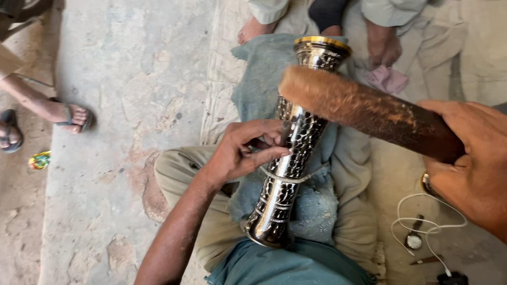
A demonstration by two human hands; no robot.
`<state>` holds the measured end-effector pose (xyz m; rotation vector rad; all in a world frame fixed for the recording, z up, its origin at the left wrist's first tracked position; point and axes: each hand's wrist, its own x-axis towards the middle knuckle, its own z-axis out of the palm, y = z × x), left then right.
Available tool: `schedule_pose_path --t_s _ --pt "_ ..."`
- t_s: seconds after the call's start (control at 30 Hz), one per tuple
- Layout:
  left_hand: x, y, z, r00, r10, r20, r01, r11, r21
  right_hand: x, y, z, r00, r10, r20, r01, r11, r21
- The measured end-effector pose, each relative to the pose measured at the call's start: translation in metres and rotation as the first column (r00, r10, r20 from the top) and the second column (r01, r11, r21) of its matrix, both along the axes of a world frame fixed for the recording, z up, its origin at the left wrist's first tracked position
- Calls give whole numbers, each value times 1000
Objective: The person sits on the floor and uses a wooden mallet and metal chisel to engrave a decorative pattern onto a silver vase. They repeatedly strike the chisel against the vase surface, rotating the vase to work on different sections.
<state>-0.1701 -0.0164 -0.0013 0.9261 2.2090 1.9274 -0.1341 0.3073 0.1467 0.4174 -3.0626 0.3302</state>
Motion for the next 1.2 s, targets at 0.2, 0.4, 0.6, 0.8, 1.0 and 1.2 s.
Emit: schedule_pose_path --t_s 0.2,0.4,0.6,0.8,1.0,1.2 --pt "-1 -2 6 999 5 -33 -7 999 -42 0 -16 28 998 56 9 -56 998 -3" --pt "4 -1 14 999 3 -32 -4 1000 -15 4 -28 54 994 -54 97 53 999 11" --pt "14 3 25 995 77 -62 -76 997 17 14 -17 51 986 161 -46 -153 977 152" --pt "1 24 42 989 72 -128 -73 997 -5 20 15 -1 992 -94 84 122 892 -434" --pt "-3 43 61 993 56 -102 -68 990 -121 35 40 -18 979 -157 132 201 871 -449" --pt "-7 48 65 996 61 -70 -70 987 -142 30 33 -6 987 -149 64 161 879 -450"
